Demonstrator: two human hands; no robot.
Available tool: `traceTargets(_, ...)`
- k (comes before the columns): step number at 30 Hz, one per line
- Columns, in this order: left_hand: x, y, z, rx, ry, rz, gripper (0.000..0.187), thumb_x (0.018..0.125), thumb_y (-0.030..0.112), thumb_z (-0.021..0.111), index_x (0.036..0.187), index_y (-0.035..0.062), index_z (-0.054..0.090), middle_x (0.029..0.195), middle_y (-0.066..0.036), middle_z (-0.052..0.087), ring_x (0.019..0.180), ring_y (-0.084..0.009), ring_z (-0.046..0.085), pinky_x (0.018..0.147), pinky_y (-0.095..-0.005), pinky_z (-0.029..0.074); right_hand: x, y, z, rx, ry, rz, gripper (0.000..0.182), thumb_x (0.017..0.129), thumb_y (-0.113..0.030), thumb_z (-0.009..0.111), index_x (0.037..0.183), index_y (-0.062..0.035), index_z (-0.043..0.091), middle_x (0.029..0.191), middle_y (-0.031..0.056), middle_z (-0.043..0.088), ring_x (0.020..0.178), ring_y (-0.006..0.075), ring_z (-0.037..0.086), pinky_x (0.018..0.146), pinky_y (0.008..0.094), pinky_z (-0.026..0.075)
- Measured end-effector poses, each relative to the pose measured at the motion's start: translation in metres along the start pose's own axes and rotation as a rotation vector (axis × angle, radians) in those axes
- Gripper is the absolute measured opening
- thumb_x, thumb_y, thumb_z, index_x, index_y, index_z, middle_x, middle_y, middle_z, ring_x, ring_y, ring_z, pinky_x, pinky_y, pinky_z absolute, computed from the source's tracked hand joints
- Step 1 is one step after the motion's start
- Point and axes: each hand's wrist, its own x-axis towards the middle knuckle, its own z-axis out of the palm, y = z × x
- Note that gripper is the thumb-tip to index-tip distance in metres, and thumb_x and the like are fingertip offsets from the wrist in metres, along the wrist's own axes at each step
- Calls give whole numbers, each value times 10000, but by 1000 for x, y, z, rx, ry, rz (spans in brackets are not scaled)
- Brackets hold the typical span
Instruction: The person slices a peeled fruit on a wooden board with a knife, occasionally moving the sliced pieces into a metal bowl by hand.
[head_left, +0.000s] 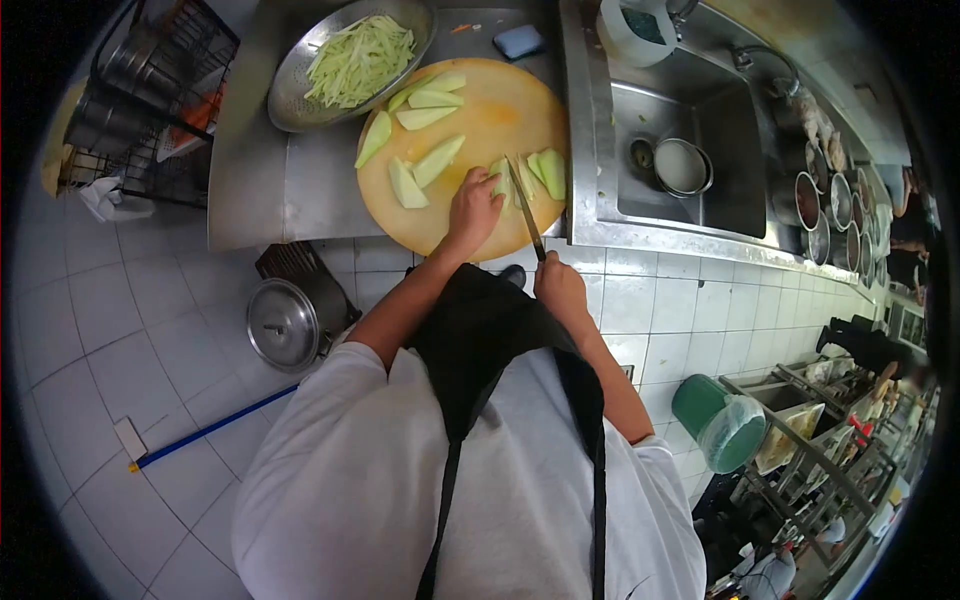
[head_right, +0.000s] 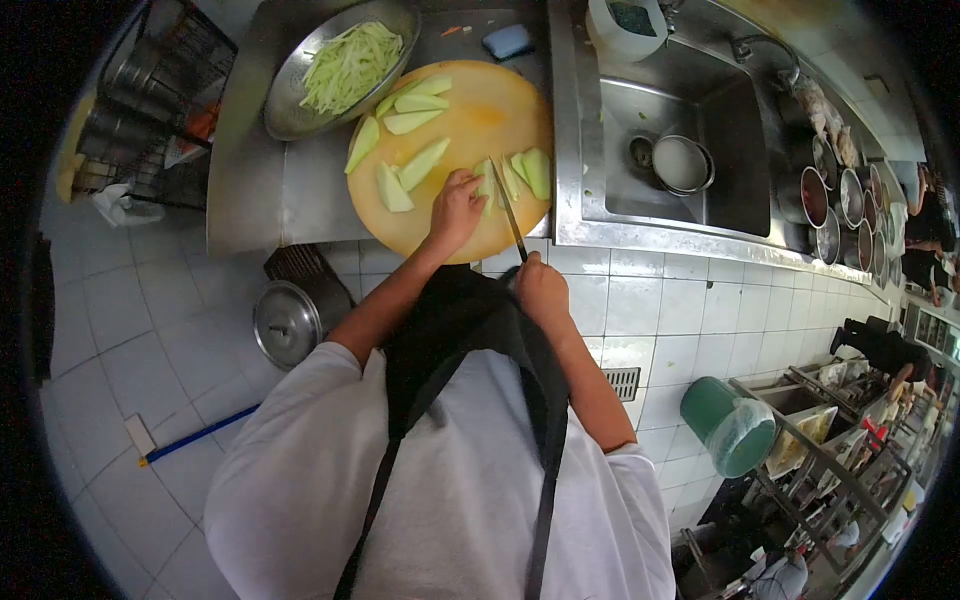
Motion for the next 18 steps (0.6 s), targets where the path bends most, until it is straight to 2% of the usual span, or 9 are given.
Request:
traceTargets(8,2,10,-6,104,23,67,412,834,89,737,1227,-23,683,1335,-242,572,1105,-396,637,955,-446,515,0,-6,-10,-11,-10,-18,160,953,-136,538,925,22,543,737,280,680,696,448,700,637,548,565)
traceTargets(14,6,14,-14,98,-107,68,402,838,77,727,1226,-22,685,1323,-252,573,1130,-414,621,978,-446,508,10,-7,4,-40,-43,8,132,932,-103,533,916,27,547,763,276,693,713,446,709,646,541,571)
traceTargets(18,6,5,-8,102,-108,73,394,832,68,726,1213,-27,691,1324,-253,576,1123,-411,626,965,-444,515,39,-10,4,-50,-41,-27,134,924,-103,531,927,31,545,790,282,696,735,443,713,664,533,574)
